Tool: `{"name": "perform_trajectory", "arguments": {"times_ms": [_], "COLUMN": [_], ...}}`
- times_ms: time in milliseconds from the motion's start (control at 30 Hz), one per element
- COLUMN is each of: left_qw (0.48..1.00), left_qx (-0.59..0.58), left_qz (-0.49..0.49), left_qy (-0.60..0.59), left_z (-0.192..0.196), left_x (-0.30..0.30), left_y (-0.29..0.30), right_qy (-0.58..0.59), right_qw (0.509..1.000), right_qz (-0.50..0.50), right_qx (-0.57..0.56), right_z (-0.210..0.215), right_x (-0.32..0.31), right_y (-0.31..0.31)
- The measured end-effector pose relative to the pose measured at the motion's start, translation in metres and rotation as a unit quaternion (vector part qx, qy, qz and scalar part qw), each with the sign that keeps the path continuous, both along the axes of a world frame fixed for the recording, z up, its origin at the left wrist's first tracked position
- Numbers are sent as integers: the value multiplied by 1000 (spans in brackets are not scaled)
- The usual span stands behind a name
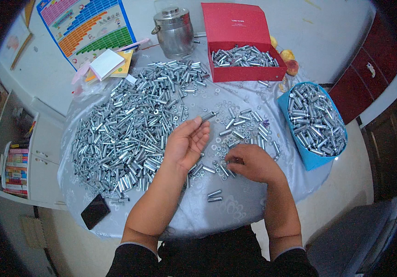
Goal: The person repeatedly picks up small metal sleeves and washers from a large pile on a table, inserts the washers into the sleeves, and places the assembled units into a blue container. The person works continuously, handling the components one at a time.
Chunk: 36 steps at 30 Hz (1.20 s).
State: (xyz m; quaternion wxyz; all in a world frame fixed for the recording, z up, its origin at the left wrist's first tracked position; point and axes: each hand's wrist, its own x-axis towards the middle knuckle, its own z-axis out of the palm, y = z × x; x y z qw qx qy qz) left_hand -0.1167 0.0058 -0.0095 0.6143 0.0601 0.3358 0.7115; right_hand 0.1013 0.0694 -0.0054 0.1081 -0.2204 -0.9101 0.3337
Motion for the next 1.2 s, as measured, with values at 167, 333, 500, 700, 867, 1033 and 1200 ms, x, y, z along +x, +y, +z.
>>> {"name": "perform_trajectory", "arguments": {"times_ms": [167, 333, 500, 700, 867, 1033, 1200], "left_qw": [1000, 1000, 999, 998, 992, 990, 989], "left_qx": [4, -4, -11, -15, -34, -30, -28], "left_qz": [7, 12, 12, 4, -9, -10, -9], "left_qy": [4, 17, 33, 69, 117, 134, 142], "left_z": [-1, -2, 0, 1, -5, -9, -5], "left_x": [-1, -1, 2, 4, 8, 9, 12], "left_y": [-4, -8, -9, -14, -18, -16, -16], "right_qy": [-41, -105, -130, -40, 209, 283, 308], "right_qw": [993, 985, 981, 992, 937, 911, 905], "right_qz": [-46, -38, -47, -78, -219, -212, -201], "right_qx": [96, 129, 138, 92, -175, -213, -216], "right_z": [-7, -4, -3, -3, -7, -7, -11], "right_x": [-18, -29, -35, -34, -34, -36, -35], "right_y": [-2, -3, -6, 4, 16, 13, 13]}}
